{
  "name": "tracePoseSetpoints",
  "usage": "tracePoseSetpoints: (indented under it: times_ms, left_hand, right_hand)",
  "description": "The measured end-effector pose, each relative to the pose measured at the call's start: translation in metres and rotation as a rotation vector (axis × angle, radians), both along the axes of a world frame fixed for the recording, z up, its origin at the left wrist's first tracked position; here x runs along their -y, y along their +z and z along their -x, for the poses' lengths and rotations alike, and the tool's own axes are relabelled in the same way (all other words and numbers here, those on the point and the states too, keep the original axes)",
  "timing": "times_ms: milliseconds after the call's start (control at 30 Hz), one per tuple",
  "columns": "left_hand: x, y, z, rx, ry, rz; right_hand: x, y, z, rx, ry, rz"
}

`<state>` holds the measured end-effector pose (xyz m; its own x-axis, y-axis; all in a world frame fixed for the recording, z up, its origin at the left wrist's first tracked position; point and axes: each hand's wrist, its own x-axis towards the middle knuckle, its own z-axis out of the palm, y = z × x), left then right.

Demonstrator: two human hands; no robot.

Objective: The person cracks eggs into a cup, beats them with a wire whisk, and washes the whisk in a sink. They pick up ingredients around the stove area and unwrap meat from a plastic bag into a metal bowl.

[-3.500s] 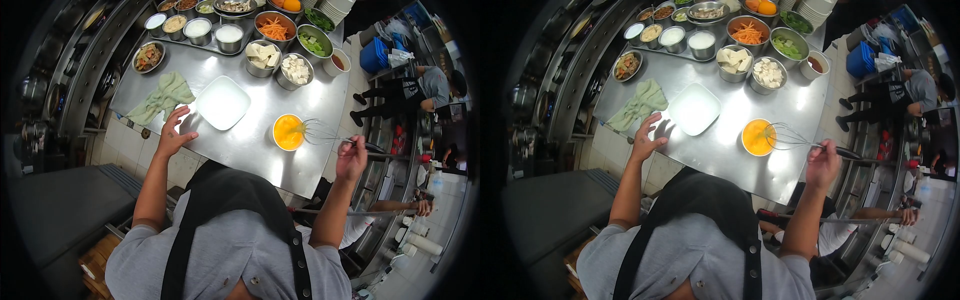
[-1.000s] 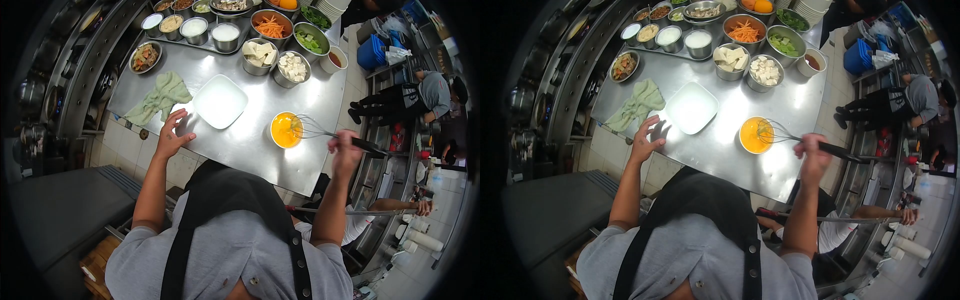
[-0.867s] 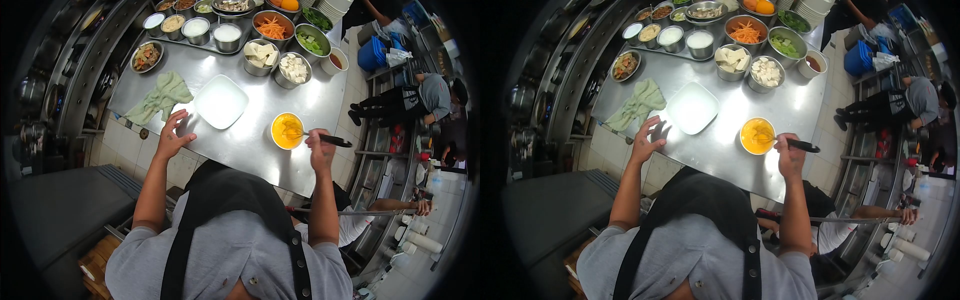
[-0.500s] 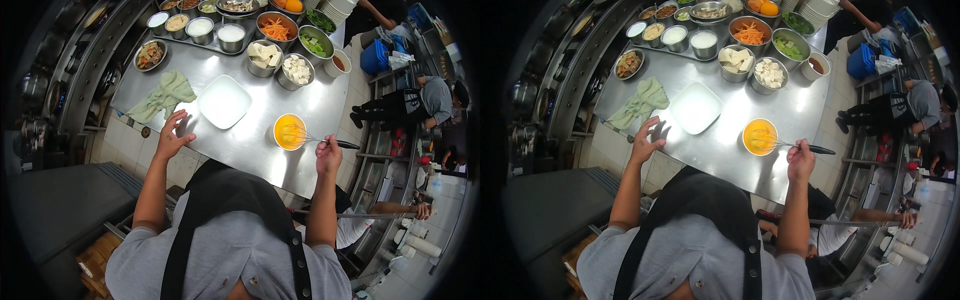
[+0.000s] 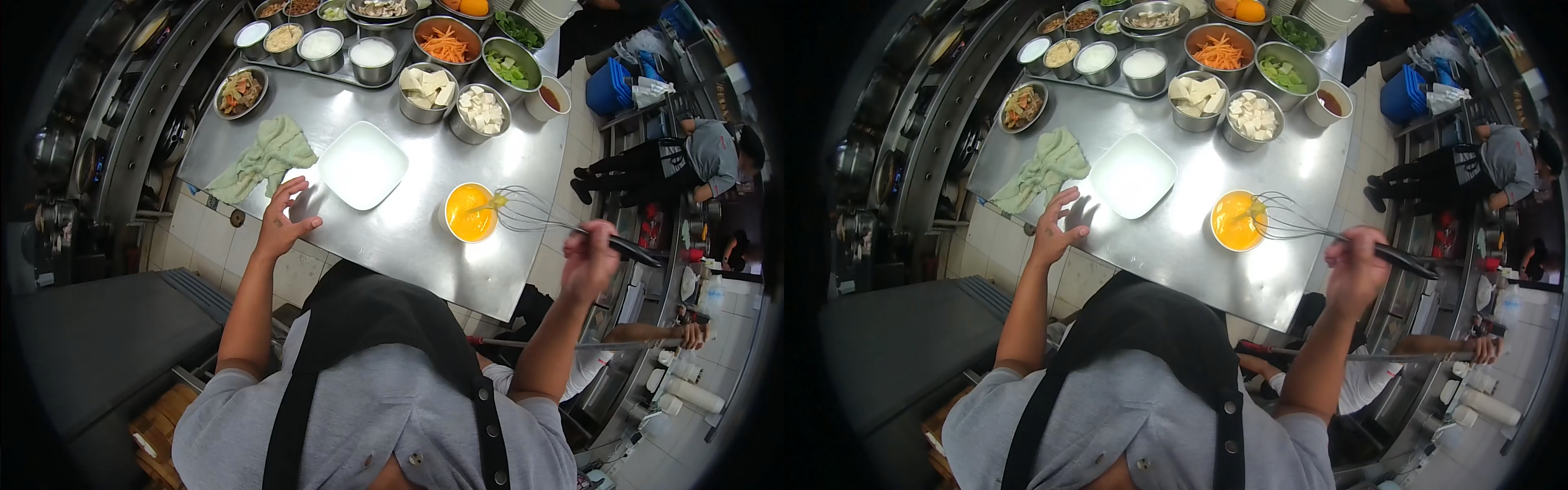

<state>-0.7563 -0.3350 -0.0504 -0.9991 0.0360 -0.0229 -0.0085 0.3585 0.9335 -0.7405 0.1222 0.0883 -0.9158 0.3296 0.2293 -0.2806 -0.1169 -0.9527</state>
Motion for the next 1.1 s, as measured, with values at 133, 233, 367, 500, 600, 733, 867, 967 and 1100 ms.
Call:
tracePoseSetpoints:
  times_ms: [133,233,367,500,600,733,867,967,1100]
  left_hand:
    - [0.0,-0.001,-0.001,-0.001,0.005,-0.017]
    - [0.003,-0.003,-0.001,-0.001,0.009,-0.014]
    - [0.006,-0.004,-0.004,0.008,0.03,-0.01]
    - [0.009,-0.006,-0.007,0.015,0.03,-0.003]
    - [0.008,-0.003,-0.007,0.008,0.029,-0.009]
    - [0.006,0.001,-0.004,-0.001,0.013,-0.002]
    - [0.003,0.003,-0.001,-0.008,-0.003,0.008]
    - [0.001,0.002,-0.001,-0.002,-0.01,0.002]
    - [0.001,0.0,-0.003,0.003,-0.006,-0.011]
  right_hand:
    - [0.025,-0.049,0.008,0.215,0.015,-0.349]
    - [0.037,-0.089,0.01,0.29,0.059,-0.357]
    - [0.026,-0.132,0.01,0.399,0.036,-0.015]
    - [0.007,-0.133,0.005,0.432,-0.034,0.337]
    - [-0.005,-0.108,0.001,0.354,-0.017,0.411]
    - [-0.011,-0.056,0.002,0.192,0.042,0.42]
    - [-0.011,-0.005,0.002,0.002,0.1,0.297]
    - [-0.007,0.014,0.0,-0.091,0.07,0.17]
    - [0.002,-0.001,0.002,-0.061,0.022,-0.085]
